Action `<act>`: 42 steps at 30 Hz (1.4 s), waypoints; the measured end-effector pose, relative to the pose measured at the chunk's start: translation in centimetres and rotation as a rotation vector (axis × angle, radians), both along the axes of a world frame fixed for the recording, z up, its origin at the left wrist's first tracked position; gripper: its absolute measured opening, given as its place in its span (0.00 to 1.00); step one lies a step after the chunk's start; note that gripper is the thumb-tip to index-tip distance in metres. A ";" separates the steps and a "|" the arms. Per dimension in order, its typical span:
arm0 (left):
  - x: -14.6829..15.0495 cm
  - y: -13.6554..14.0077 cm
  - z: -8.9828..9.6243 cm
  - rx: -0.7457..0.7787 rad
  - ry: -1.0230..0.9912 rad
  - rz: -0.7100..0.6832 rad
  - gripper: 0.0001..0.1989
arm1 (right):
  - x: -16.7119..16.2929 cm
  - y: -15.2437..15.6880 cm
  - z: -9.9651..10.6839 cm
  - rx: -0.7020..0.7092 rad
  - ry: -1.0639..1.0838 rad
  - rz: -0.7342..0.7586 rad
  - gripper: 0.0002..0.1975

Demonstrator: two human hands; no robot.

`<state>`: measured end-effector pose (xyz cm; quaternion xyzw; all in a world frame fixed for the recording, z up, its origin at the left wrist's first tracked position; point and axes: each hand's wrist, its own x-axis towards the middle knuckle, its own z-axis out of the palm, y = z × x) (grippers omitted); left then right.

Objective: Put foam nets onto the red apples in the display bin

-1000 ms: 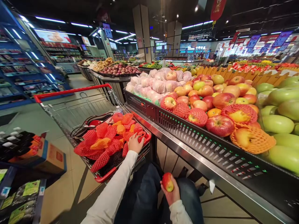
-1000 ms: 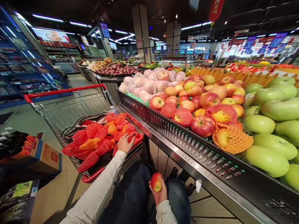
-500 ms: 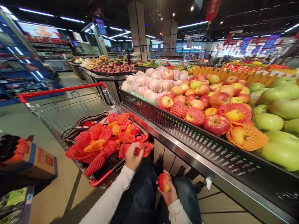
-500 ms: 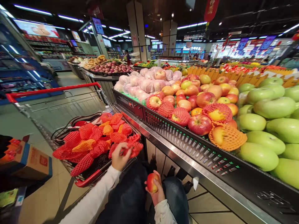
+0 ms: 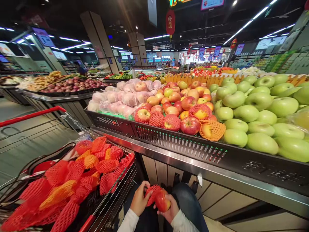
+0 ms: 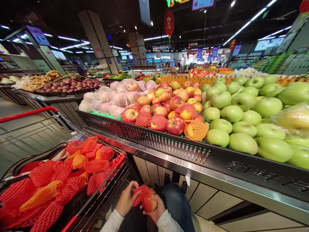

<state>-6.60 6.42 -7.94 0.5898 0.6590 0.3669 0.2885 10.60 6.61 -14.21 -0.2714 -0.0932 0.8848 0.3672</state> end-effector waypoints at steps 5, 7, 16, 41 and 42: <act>-3.0 0.2 0.0 0.046 0.079 0.111 0.03 | 0.0 0.1 0.8 0.056 0.012 -0.057 0.29; -3.7 0.0 -0.3 0.049 0.100 0.099 0.06 | -0.1 0.1 1.1 0.028 -0.003 -0.091 0.29; -2.0 -1.1 -1.6 -0.254 0.303 0.229 0.07 | 0.0 0.0 0.4 0.080 0.100 0.039 0.36; -3.2 -0.8 -1.6 -0.318 0.311 -0.073 0.13 | -0.9 0.1 -1.7 0.101 0.013 -0.021 0.31; -3.1 -0.8 -1.4 -0.379 0.364 -0.089 0.08 | -0.8 0.2 -1.7 0.101 0.014 -0.023 0.31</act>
